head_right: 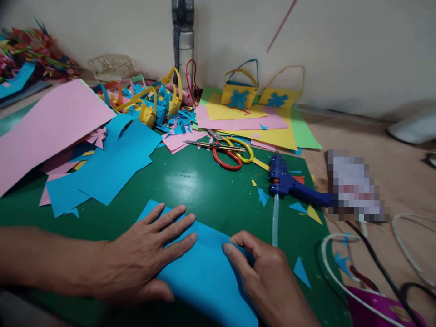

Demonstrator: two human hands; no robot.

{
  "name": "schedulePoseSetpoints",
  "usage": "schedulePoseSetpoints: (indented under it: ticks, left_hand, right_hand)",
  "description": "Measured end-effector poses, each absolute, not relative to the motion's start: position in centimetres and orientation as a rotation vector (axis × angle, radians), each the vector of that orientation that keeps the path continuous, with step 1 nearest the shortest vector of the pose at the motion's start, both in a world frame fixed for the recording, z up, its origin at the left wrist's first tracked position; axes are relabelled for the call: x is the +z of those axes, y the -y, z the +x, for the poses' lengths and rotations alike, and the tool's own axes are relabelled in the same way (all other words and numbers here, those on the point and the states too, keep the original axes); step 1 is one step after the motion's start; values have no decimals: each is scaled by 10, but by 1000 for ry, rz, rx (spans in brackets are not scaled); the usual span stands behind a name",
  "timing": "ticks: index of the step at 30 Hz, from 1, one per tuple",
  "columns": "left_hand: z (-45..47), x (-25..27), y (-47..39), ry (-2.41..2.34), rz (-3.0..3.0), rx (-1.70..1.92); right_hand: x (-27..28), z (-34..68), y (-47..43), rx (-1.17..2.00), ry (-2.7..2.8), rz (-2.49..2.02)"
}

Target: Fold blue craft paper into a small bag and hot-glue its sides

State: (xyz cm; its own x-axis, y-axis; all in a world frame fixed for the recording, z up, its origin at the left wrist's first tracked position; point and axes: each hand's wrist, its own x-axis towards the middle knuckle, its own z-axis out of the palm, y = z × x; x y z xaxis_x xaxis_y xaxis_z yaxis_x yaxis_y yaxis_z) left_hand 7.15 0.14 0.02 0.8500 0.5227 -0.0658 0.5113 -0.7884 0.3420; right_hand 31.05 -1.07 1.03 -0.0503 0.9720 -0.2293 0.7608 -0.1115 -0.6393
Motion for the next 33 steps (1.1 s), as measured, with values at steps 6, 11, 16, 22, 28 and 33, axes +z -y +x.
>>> schedulePoseSetpoints:
  ticks: [6,11,16,22,28,33]
  left_hand:
    - [73,-2,-4,-783,2677,45]
    - [73,-1,-4,-773,2680,31]
    - [73,-2,-5,-740,2687,30]
    - [73,-3,-6,-748,2676,61]
    - [73,-4,-5,-754,2672,84]
    - [72,-4,-6,-753,2666,72]
  right_hand:
    - [8,313,12,912,1876,-1913]
    - [7,315,13,908,1881,-1901]
    - [7,315,13,889,1879,-1887]
    - [9,314,14,890,1866,-1923]
    - [8,313,12,896,1853,-1912]
    - [8,311,11,912,1838,-1897]
